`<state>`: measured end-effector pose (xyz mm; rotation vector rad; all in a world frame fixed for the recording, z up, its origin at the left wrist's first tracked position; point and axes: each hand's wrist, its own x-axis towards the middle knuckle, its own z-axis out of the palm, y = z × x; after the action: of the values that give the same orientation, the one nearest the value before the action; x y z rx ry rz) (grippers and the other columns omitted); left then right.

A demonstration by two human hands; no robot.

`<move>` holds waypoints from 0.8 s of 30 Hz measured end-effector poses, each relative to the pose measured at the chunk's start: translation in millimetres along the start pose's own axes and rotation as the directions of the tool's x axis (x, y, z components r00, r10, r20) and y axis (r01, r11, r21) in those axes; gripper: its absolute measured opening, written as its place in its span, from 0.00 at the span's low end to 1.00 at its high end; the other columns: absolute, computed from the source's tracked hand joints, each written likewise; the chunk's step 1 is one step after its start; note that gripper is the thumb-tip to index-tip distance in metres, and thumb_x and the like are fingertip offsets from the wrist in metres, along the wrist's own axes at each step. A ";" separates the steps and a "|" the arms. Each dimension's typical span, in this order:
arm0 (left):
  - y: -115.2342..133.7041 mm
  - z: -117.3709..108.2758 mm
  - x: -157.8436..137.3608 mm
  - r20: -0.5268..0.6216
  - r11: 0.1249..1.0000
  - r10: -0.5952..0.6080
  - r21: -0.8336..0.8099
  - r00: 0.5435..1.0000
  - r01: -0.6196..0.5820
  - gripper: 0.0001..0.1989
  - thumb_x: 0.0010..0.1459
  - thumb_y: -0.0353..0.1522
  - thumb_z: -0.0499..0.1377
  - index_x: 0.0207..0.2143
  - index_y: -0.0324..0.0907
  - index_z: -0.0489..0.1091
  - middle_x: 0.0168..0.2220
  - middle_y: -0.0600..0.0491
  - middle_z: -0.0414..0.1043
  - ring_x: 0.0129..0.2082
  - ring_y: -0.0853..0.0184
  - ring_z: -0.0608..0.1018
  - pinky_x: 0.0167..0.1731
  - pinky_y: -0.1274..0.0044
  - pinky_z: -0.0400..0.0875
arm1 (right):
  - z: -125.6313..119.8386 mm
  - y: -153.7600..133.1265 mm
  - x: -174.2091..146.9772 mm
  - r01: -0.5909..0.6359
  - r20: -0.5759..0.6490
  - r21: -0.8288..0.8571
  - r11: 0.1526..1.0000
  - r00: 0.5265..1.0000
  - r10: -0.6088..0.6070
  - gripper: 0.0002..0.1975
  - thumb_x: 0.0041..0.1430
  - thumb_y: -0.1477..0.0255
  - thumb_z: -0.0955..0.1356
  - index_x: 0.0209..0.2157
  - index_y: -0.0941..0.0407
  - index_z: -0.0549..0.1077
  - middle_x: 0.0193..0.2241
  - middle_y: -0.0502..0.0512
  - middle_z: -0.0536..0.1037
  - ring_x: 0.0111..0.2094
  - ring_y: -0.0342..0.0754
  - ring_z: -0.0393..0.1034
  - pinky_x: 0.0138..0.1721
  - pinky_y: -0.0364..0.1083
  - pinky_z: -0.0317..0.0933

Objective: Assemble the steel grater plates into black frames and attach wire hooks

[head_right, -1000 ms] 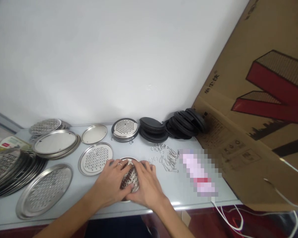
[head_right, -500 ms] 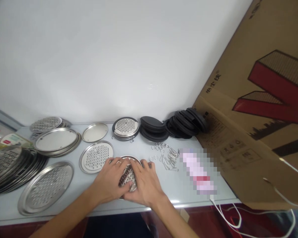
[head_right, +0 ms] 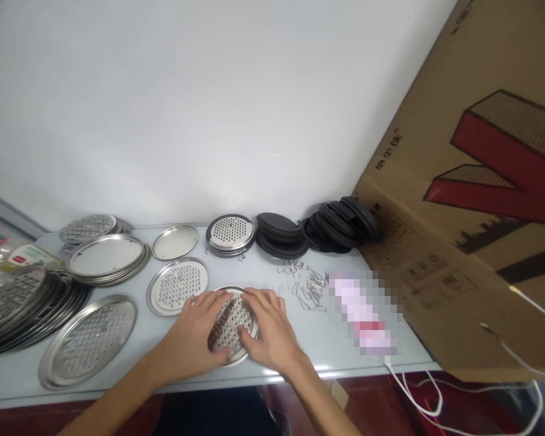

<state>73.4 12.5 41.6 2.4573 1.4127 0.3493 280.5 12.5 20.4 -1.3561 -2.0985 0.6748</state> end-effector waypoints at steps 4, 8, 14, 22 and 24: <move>5.4 5.0 5.6 -0.003 1.000 -0.005 0.011 1.000 0.005 0.43 0.45 0.40 0.65 0.63 0.44 0.54 0.62 0.45 0.61 0.62 0.49 0.63 0.61 0.56 0.53 | -0.6 -1.0 0.1 -0.004 0.005 -0.001 1.000 1.000 0.004 0.26 0.56 0.74 0.68 0.56 0.50 0.67 0.59 0.55 0.68 0.57 0.57 0.58 0.55 0.57 0.54; 8.5 5.4 8.6 -0.005 1.000 0.013 0.014 1.000 -0.012 0.44 0.44 0.39 0.64 0.64 0.45 0.54 0.62 0.44 0.62 0.61 0.49 0.63 0.61 0.56 0.52 | -1.0 -0.6 0.0 0.000 0.004 -0.008 1.000 1.000 0.000 0.26 0.55 0.74 0.69 0.56 0.50 0.67 0.59 0.54 0.69 0.57 0.57 0.58 0.55 0.57 0.54; 8.7 4.6 10.2 -0.006 1.000 0.000 0.018 1.000 0.000 0.43 0.45 0.38 0.64 0.63 0.45 0.55 0.62 0.43 0.62 0.61 0.50 0.64 0.59 0.57 0.54 | 0.1 0.5 0.5 0.003 0.010 -0.034 0.999 1.000 -0.003 0.25 0.56 0.73 0.69 0.56 0.50 0.67 0.59 0.55 0.69 0.57 0.57 0.59 0.55 0.57 0.54; 10.5 -3.3 19.4 0.084 0.997 -0.072 0.003 0.994 0.072 0.42 0.42 0.38 0.65 0.61 0.47 0.57 0.59 0.46 0.65 0.57 0.52 0.68 0.56 0.58 0.59 | 1.0 -0.2 0.3 0.010 0.012 -0.055 0.998 1.000 -0.009 0.25 0.56 0.73 0.69 0.56 0.50 0.67 0.59 0.56 0.68 0.57 0.57 0.60 0.54 0.56 0.55; 11.7 -4.7 20.8 0.099 0.996 -0.090 0.007 0.991 0.090 0.41 0.42 0.38 0.65 0.60 0.47 0.57 0.58 0.46 0.66 0.56 0.52 0.68 0.55 0.58 0.60 | 1.1 0.0 0.5 0.007 0.015 -0.057 0.998 1.000 -0.006 0.25 0.56 0.72 0.69 0.56 0.50 0.67 0.59 0.55 0.68 0.57 0.57 0.60 0.54 0.56 0.55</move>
<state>91.4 25.5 51.5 2.3684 1.4772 0.2022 279.6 12.9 19.7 -1.3780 -2.1481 0.6279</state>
